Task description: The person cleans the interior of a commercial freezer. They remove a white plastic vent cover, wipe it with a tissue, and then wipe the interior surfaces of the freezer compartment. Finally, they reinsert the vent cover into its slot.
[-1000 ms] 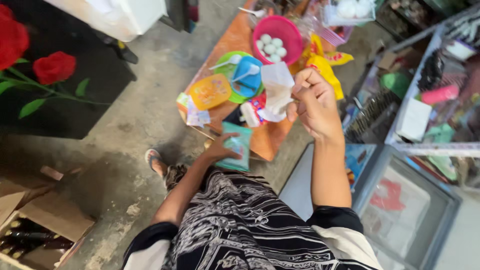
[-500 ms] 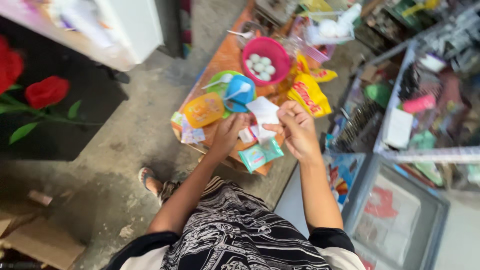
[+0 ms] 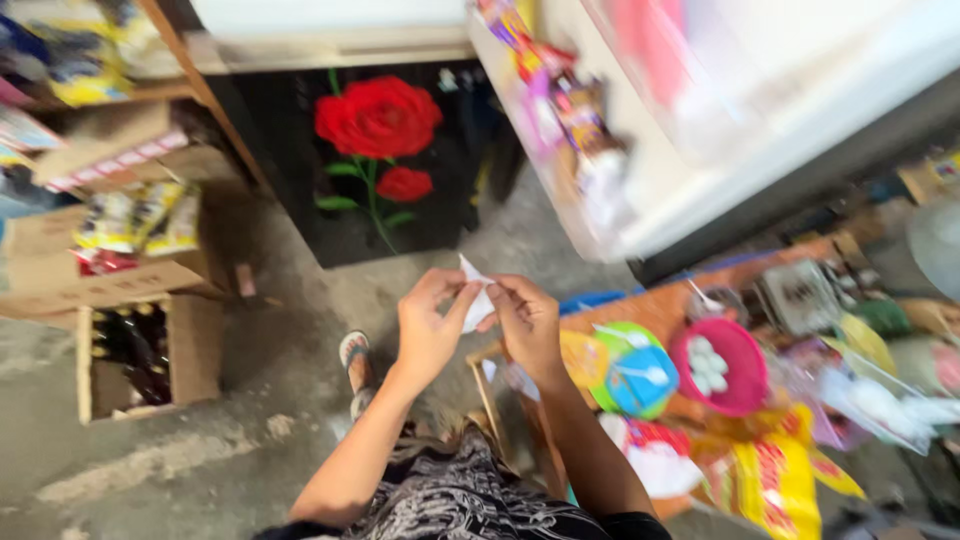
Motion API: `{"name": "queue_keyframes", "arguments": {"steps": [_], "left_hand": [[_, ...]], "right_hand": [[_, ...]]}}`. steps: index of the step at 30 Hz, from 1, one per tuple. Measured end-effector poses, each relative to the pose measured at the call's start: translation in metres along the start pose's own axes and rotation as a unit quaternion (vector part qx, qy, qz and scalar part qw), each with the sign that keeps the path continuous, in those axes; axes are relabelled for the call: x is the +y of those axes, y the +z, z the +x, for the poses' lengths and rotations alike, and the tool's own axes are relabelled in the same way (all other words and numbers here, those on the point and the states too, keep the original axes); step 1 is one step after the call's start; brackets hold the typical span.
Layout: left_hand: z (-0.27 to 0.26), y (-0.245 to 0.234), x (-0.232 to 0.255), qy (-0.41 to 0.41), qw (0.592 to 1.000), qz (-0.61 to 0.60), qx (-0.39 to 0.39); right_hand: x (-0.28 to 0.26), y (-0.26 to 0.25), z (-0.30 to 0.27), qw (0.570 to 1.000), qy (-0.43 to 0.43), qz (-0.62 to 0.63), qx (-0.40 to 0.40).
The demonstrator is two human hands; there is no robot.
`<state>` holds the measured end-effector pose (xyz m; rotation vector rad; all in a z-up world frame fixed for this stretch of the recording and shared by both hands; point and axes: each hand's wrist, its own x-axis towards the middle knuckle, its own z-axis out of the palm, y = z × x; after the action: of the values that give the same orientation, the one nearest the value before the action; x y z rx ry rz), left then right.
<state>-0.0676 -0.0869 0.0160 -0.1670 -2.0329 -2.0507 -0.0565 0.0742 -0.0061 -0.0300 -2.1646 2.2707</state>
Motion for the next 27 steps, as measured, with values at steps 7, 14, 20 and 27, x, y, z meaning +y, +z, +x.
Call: {"name": "queue_keyframes", "arguments": {"steps": [7,14,20,27], "left_hand": [[0.108,-0.104,-0.059,-0.010,0.996,-0.086,0.015],[0.255,-0.201,-0.141,-0.257,0.953,-0.155,-0.048],[0.350,-0.228,-0.189,-0.156,0.984,0.030,-0.084],[0.375,-0.235,-0.172,-0.116,0.982,0.020,-0.145]], "right_hand": [[0.086,0.051,0.148,0.952,0.089,0.290,-0.035],[0.116,0.137,0.271,0.871,0.286,0.378,-0.131],[0.137,0.210,0.331,0.879,0.244,0.371,-0.175],[0.036,0.162,0.434,0.926,0.043,0.362,0.097]]}}
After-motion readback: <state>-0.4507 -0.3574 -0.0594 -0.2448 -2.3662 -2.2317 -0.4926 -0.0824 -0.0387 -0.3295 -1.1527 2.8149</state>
